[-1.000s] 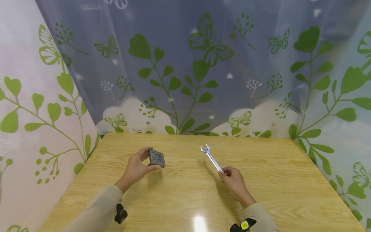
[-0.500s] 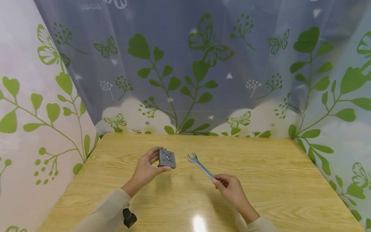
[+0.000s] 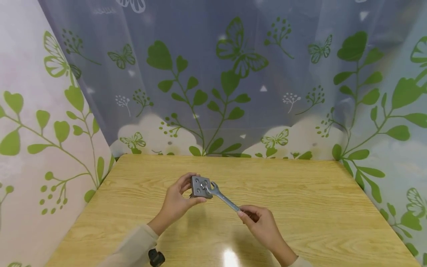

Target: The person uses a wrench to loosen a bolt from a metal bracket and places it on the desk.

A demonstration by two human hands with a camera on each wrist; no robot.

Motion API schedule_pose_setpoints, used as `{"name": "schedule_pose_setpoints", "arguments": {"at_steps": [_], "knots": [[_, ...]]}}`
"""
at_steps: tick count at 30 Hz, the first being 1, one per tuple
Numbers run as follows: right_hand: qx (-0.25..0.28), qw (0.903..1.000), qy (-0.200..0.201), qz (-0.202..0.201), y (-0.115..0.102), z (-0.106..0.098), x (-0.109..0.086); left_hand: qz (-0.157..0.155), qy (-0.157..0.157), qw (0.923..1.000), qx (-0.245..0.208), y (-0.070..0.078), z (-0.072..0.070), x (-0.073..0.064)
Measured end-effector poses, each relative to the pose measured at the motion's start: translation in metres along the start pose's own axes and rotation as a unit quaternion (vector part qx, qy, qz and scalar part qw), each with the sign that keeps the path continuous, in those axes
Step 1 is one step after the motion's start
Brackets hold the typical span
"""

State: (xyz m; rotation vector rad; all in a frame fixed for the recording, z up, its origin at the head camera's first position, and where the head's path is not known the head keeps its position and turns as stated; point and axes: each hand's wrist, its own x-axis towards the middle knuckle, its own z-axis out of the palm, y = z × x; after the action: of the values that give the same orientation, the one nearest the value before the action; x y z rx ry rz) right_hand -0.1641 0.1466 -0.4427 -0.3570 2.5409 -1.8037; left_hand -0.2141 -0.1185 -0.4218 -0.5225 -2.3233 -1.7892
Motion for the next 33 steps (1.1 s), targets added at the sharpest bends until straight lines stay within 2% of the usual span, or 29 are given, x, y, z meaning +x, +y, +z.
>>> {"name": "schedule_pose_setpoints", "arguments": {"at_steps": [4, 13, 26, 33], "knots": [[0.004, 1.0000, -0.002, -0.003, -0.002, 0.000, -0.001, 0.019, 0.005, 0.9998, 0.005, 0.000, 0.005, -0.001], [-0.010, 0.9997, -0.013, -0.018, -0.003, -0.003, -0.001, 0.041, 0.009, 0.9990, 0.015, 0.004, 0.012, -0.003], [-0.024, 0.9987, -0.044, 0.000, -0.001, -0.003, -0.005, 0.062, 0.016, 0.9979, 0.013, 0.002, 0.018, -0.008], [-0.013, 0.9984, -0.055, 0.007, -0.001, -0.002, -0.009, 0.075, 0.016, 0.9967, 0.028, -0.001, 0.019, -0.011]]}}
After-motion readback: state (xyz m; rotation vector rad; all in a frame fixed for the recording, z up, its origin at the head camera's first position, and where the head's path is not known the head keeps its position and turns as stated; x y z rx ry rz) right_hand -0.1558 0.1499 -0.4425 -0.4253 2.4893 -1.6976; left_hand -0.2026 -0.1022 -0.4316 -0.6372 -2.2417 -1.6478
